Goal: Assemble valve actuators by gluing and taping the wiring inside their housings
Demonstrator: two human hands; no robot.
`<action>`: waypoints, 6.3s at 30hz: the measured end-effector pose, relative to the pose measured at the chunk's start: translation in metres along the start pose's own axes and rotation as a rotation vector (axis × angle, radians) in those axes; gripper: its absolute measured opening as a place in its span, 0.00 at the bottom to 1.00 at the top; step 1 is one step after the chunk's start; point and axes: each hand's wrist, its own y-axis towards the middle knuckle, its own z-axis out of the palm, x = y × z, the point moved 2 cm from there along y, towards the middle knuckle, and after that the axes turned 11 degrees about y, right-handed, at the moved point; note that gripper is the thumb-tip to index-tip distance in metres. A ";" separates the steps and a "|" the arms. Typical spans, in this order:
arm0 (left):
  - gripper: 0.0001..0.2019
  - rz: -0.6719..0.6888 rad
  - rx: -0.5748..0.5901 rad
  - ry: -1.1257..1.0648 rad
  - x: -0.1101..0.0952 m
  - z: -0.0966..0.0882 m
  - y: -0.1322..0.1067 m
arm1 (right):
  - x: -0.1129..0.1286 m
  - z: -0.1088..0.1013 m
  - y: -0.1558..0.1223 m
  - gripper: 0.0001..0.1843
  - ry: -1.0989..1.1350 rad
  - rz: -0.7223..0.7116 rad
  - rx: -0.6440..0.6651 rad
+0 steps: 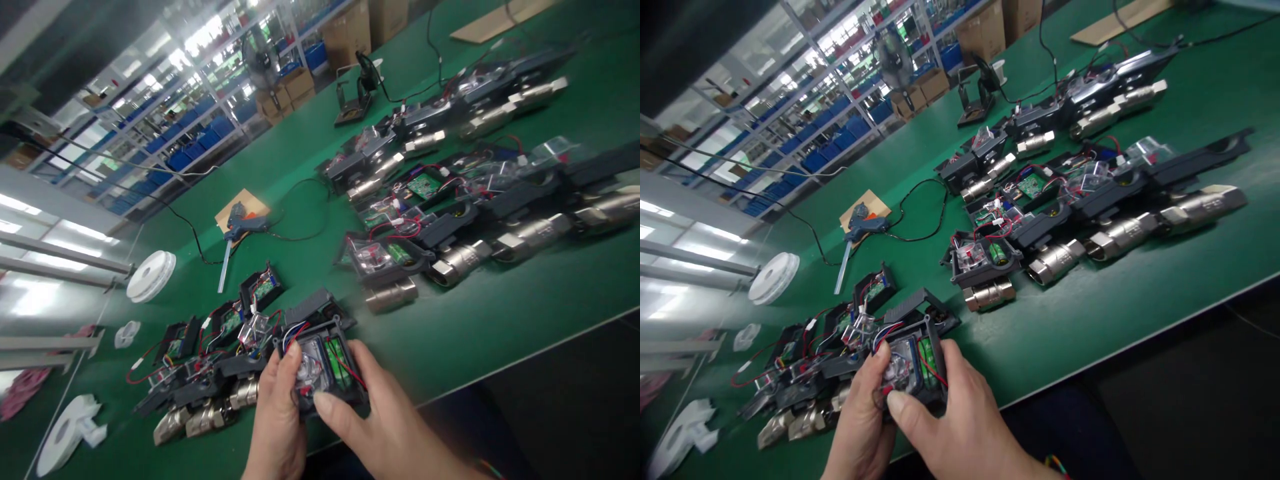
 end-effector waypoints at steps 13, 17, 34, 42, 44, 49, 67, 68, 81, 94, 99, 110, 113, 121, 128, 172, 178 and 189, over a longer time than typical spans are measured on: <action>0.29 -0.056 0.043 -0.050 -0.003 0.008 -0.007 | 0.004 0.008 0.000 0.23 0.142 0.066 -0.080; 0.28 -0.039 0.043 -0.036 -0.004 0.008 -0.003 | 0.002 0.007 0.004 0.24 0.150 0.055 -0.075; 0.19 0.232 0.253 0.233 0.009 -0.041 -0.010 | 0.009 0.005 0.018 0.32 0.123 0.072 -0.142; 0.22 0.224 0.214 0.326 0.011 -0.043 -0.006 | 0.013 0.007 0.019 0.29 0.090 0.074 -0.148; 0.22 0.223 0.217 0.359 0.011 -0.043 -0.006 | 0.012 0.007 0.019 0.29 0.089 0.078 -0.158; 0.22 0.329 0.138 0.473 0.008 -0.044 -0.008 | 0.010 0.004 0.013 0.30 0.071 0.064 -0.118; 0.22 0.145 0.313 0.202 0.007 -0.023 -0.006 | 0.006 -0.003 -0.001 0.35 -0.076 0.065 -0.031; 0.23 0.143 0.311 0.200 0.006 -0.022 -0.006 | 0.007 -0.002 -0.001 0.34 -0.075 0.063 -0.025; 0.25 0.162 0.287 0.207 0.007 -0.022 -0.003 | 0.006 -0.007 0.002 0.32 -0.072 0.044 0.054; 0.25 0.169 0.270 0.187 0.018 -0.023 0.002 | 0.006 0.002 0.000 0.32 0.058 0.003 0.011; 0.26 0.137 0.293 0.185 0.013 -0.023 -0.001 | 0.005 0.001 0.000 0.32 0.082 0.003 0.021; 0.23 0.149 0.292 0.193 0.008 -0.022 -0.002 | 0.007 0.000 -0.001 0.29 0.033 0.041 0.008; 0.23 0.152 0.273 0.185 0.008 -0.020 -0.002 | 0.008 0.000 -0.001 0.30 0.039 0.043 0.006; 0.23 0.151 0.262 0.142 0.008 -0.019 -0.002 | 0.008 0.000 0.001 0.30 0.053 0.014 0.030; 0.23 0.154 0.241 0.162 0.008 -0.018 -0.004 | 0.008 -0.001 0.000 0.31 0.034 -0.022 0.030; 0.27 0.029 0.037 0.145 0.007 -0.019 -0.001 | -0.008 -0.002 0.004 0.12 0.105 -0.105 -0.065; 0.27 0.002 0.126 0.169 0.004 -0.013 0.006 | 0.001 -0.007 0.018 0.15 0.132 -0.059 -0.071; 0.30 -0.040 0.268 0.142 0.002 -0.009 0.013 | 0.021 -0.009 0.027 0.20 0.179 0.056 -0.074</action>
